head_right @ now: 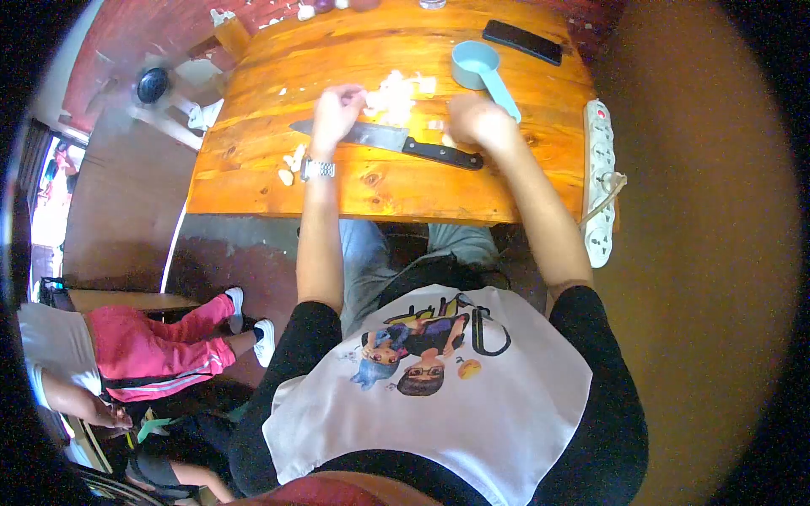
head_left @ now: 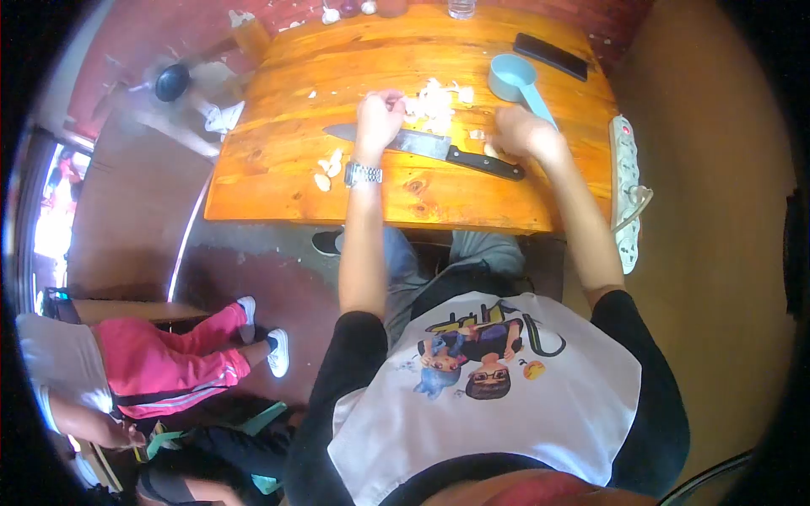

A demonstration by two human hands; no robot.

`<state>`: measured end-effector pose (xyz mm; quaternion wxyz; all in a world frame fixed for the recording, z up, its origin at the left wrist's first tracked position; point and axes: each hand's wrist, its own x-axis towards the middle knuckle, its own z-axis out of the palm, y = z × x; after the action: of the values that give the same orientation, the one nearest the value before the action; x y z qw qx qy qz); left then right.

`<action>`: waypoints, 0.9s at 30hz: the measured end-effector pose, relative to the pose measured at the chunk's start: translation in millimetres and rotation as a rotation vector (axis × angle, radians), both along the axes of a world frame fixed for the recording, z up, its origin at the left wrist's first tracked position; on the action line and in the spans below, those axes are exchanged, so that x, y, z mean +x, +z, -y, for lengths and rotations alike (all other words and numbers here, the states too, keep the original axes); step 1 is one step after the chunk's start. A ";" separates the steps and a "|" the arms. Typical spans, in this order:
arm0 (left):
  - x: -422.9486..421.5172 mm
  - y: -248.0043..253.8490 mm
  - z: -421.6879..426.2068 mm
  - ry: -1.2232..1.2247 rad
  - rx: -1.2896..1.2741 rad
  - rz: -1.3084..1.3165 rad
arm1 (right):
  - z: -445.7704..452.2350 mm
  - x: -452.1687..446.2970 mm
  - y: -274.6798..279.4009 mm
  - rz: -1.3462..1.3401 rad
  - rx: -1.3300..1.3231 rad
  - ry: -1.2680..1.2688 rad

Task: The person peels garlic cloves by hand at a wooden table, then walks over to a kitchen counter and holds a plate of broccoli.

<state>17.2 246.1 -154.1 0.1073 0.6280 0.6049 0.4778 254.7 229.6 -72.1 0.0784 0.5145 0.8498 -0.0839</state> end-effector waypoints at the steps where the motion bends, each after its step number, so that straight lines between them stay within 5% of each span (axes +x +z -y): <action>1: 1.0 0.6 -2.8 -0.020 -0.046 -0.070 | -0.7 3.3 -6.0 -0.069 -0.004 -0.009; 8: 0.9 8.4 -14.6 -0.159 -0.214 -0.270 | 4.1 -8.5 -19.4 -0.388 0.043 0.063; 12: -7.9 -9.1 -27.0 -0.183 -0.174 -0.123 | -8.3 -17.4 -30.6 -0.446 0.047 0.220; 15: -4.4 -6.4 -23.4 -0.188 -0.136 -0.043 | -26.5 -32.6 -38.1 -0.452 0.063 0.081; 17: -2.6 -2.6 -23.7 -0.204 -0.074 0.016 | -38.0 -37.8 -43.7 -0.563 0.265 0.107; 20: 10.2 17.0 -15.6 -0.368 -0.194 0.530 | -48.8 -42.2 -38.7 -0.726 0.421 0.172; 24: 20.3 30.2 -12.6 -0.473 -0.137 0.771 | -46.0 -45.9 -19.9 -1.119 0.161 0.156; 27: 30.2 44.2 -18.6 -0.494 -0.074 0.840 | -48.7 -44.4 -21.5 -1.268 0.260 0.155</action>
<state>47.4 264.7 -109.9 0.4744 0.5015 0.3587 0.6283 210.3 278.4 -93.5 -0.4953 0.3076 0.7690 -0.2620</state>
